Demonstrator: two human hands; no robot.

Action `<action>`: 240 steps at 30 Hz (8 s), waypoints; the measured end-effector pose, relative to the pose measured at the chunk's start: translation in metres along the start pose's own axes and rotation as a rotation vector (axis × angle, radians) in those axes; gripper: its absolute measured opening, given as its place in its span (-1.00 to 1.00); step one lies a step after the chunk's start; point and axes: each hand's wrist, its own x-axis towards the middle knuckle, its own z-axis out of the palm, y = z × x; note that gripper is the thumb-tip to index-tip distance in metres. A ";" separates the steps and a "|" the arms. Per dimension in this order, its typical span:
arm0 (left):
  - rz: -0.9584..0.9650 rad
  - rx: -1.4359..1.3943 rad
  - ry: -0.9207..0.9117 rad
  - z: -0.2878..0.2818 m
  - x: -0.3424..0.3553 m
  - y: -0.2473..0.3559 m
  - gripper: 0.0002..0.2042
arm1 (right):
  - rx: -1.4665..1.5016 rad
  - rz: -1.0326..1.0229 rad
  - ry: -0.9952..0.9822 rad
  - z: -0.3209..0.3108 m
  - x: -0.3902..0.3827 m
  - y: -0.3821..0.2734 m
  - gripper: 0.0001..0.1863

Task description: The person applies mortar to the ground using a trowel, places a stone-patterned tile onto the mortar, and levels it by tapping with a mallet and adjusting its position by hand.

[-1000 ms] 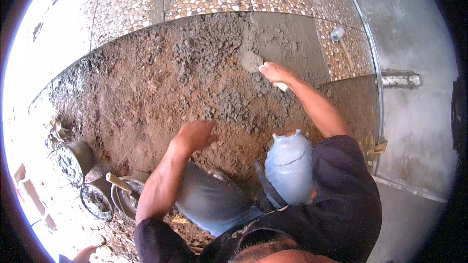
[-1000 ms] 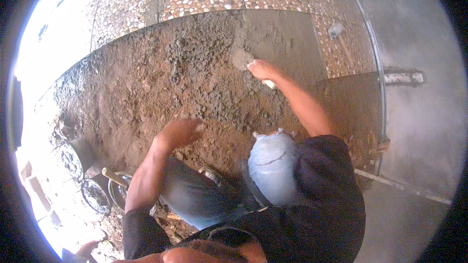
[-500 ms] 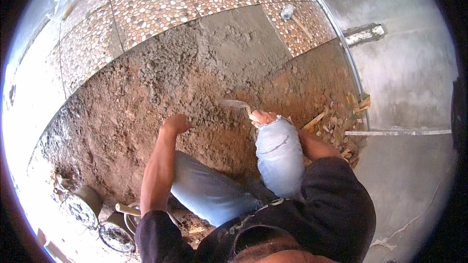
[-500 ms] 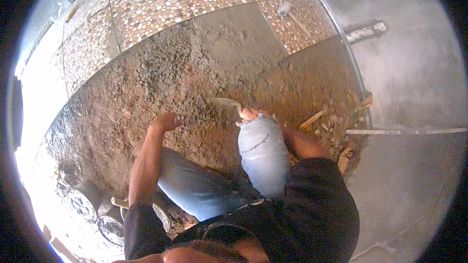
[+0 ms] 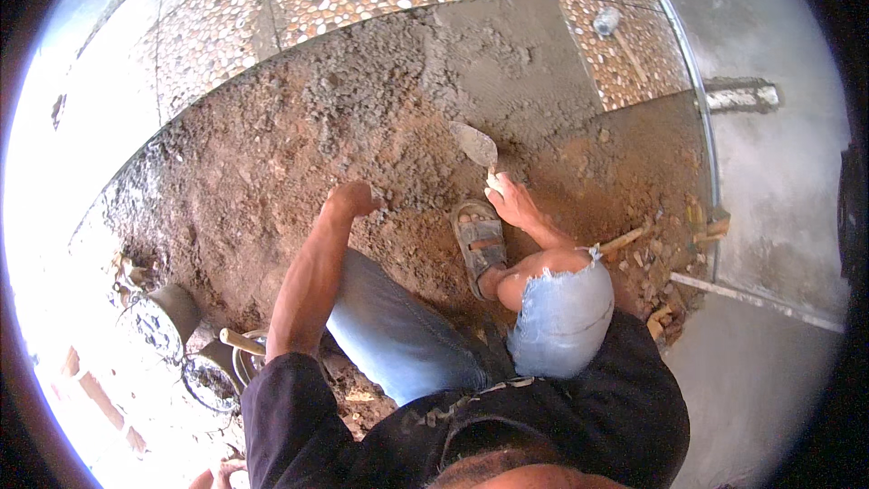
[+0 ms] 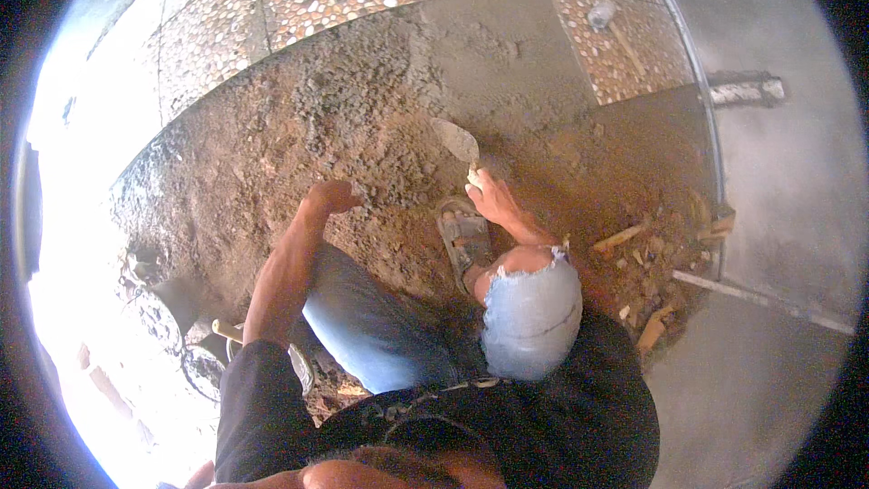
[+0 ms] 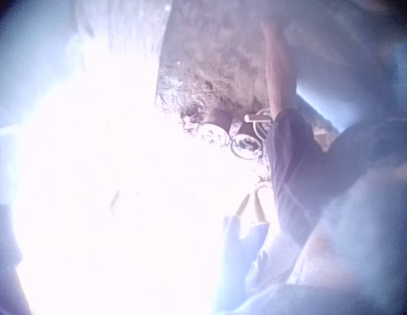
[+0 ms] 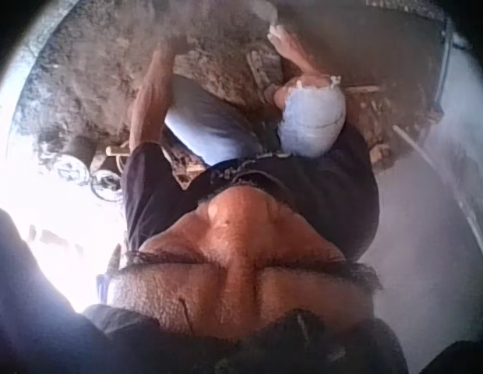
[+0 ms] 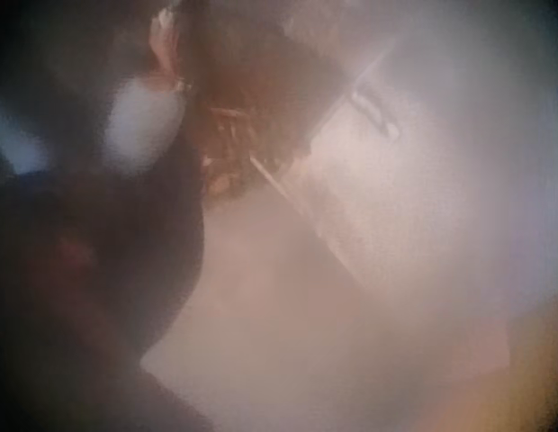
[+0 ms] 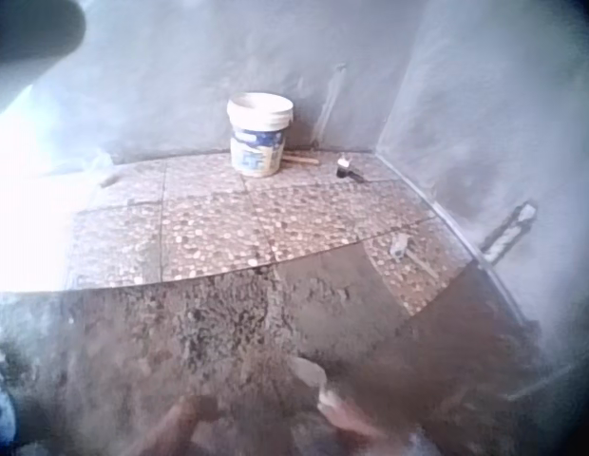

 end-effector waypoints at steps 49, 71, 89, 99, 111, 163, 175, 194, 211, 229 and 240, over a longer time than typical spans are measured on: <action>-0.144 -0.308 0.082 -0.012 -0.087 -0.019 -0.44 | 0.241 0.330 -0.580 0.045 0.043 0.001 -0.43; -0.184 -0.325 0.160 -0.018 -0.105 -0.008 -0.45 | 0.557 0.336 -0.343 0.032 0.131 -0.044 -0.71; -0.171 -0.717 0.755 -0.081 -0.122 0.025 -0.48 | 0.380 0.302 -0.254 0.038 0.139 -0.036 -0.53; -0.277 -1.009 1.180 -0.081 -0.137 -0.013 -0.55 | 0.579 0.323 -0.301 0.026 0.123 -0.051 -0.66; 0.088 -1.928 1.385 -0.086 -0.170 -0.037 -0.65 | 0.342 0.150 -0.316 0.035 0.118 -0.052 -0.62; 0.167 -1.888 1.445 -0.084 -0.215 -0.020 -0.66 | 0.171 -0.001 -0.648 0.105 0.120 -0.127 -0.62; 0.145 -1.819 1.492 -0.068 -0.215 -0.027 -0.67 | 0.235 0.013 -0.602 0.080 0.112 -0.105 -0.68; 0.140 -1.816 1.427 -0.073 -0.209 -0.028 -0.64 | -0.217 -0.261 -0.963 0.098 0.088 -0.119 -0.52; 0.118 -1.851 1.498 -0.073 -0.217 -0.027 -0.63 | 0.007 -0.200 -0.928 0.108 0.117 -0.167 -0.63; 0.210 -1.836 1.436 -0.081 -0.196 -0.018 -0.67 | -0.363 -0.621 -0.972 0.088 0.096 -0.110 -0.61; 0.401 -1.814 1.196 -0.112 -0.144 0.030 -0.66 | -0.289 -0.203 -0.582 0.021 0.033 -0.063 -0.58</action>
